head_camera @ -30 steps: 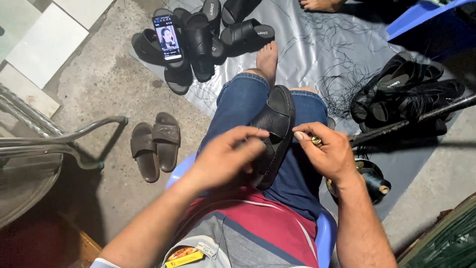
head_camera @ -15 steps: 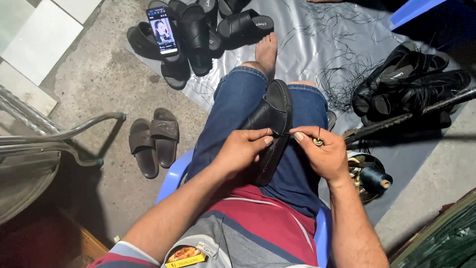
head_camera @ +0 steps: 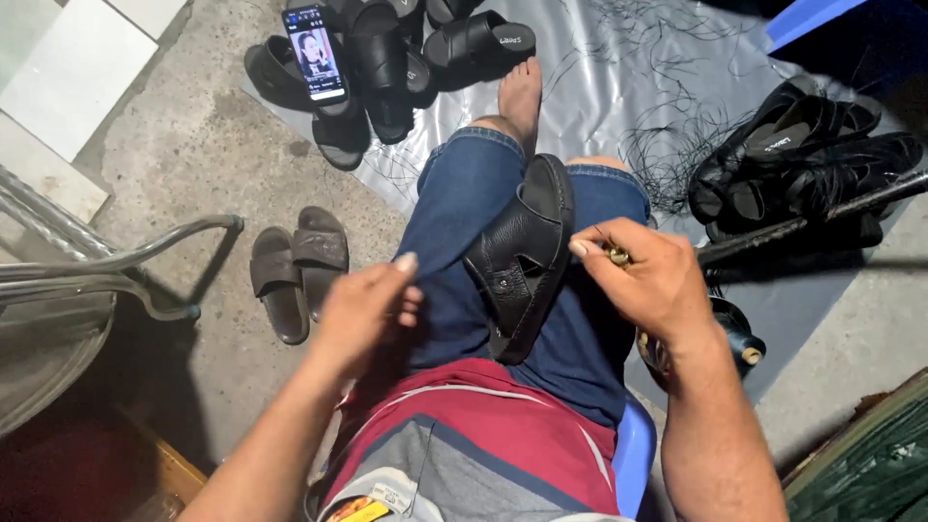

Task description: Hand-stitching a leather sandal upper to its sole using a needle and thread.

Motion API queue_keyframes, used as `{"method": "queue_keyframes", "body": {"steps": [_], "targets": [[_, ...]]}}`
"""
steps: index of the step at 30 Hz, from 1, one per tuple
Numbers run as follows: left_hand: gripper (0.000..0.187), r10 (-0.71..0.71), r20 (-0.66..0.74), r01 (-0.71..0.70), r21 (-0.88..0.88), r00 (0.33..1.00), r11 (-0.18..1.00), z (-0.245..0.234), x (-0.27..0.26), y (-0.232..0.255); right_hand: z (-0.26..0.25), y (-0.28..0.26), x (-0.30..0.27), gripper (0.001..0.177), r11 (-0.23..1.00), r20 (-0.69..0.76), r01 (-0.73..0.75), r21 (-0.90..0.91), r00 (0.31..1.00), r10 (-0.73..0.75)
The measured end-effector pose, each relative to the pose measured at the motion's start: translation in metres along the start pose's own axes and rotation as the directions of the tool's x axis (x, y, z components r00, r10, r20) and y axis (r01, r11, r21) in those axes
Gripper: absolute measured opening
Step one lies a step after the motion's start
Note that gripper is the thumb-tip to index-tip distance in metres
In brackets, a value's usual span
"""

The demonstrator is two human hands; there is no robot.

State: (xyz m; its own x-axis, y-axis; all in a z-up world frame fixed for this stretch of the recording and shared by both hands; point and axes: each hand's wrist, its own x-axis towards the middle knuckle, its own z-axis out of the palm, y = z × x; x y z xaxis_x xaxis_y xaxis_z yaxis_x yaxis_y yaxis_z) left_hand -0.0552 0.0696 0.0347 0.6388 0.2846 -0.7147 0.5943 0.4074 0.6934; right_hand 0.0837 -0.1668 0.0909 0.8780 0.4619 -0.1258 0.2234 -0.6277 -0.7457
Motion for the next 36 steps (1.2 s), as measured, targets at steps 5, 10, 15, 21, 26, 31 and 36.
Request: {"method": "queue_keyframes", "body": {"steps": [5,10,15,21,26,31,36], "targets": [[0.031,0.015,-0.103,-0.006,0.092,0.995,0.996,-0.044,0.0,0.017,-0.008,-0.011,-0.012,0.011,0.996,0.128,0.048,-0.081,0.991,-0.038],[0.039,-0.007,-0.241,0.015,0.032,0.971,0.999,-0.082,0.003,0.019,-0.016,-0.011,-0.032,0.016,0.992,0.324,-0.069,-0.105,0.941,0.1],[0.043,0.184,-0.405,0.018,0.446,0.896,0.895,-0.094,0.004,0.014,0.009,0.011,-0.051,0.033,0.988,0.098,-0.15,-0.032,0.984,0.152],[0.038,0.768,0.121,-0.579,0.732,0.629,0.359,-0.009,-0.002,0.01,0.069,-0.008,-0.063,0.08,0.943,-0.016,-0.302,-0.14,0.953,0.302],[0.061,0.614,0.475,-0.633,0.772,0.63,0.052,0.041,0.0,-0.007,0.095,-0.017,-0.074,0.108,0.925,-0.081,-0.241,-0.294,0.97,0.228],[0.063,0.537,0.477,-0.618,0.778,0.696,0.111,0.044,-0.005,-0.002,0.098,-0.012,-0.078,0.108,0.941,-0.081,-0.149,-0.303,0.988,0.131],[0.062,0.569,0.468,-0.633,0.764,0.676,0.123,0.037,-0.015,0.005,0.088,-0.027,-0.076,0.104,0.937,-0.056,-0.229,-0.264,0.973,0.222]]}}
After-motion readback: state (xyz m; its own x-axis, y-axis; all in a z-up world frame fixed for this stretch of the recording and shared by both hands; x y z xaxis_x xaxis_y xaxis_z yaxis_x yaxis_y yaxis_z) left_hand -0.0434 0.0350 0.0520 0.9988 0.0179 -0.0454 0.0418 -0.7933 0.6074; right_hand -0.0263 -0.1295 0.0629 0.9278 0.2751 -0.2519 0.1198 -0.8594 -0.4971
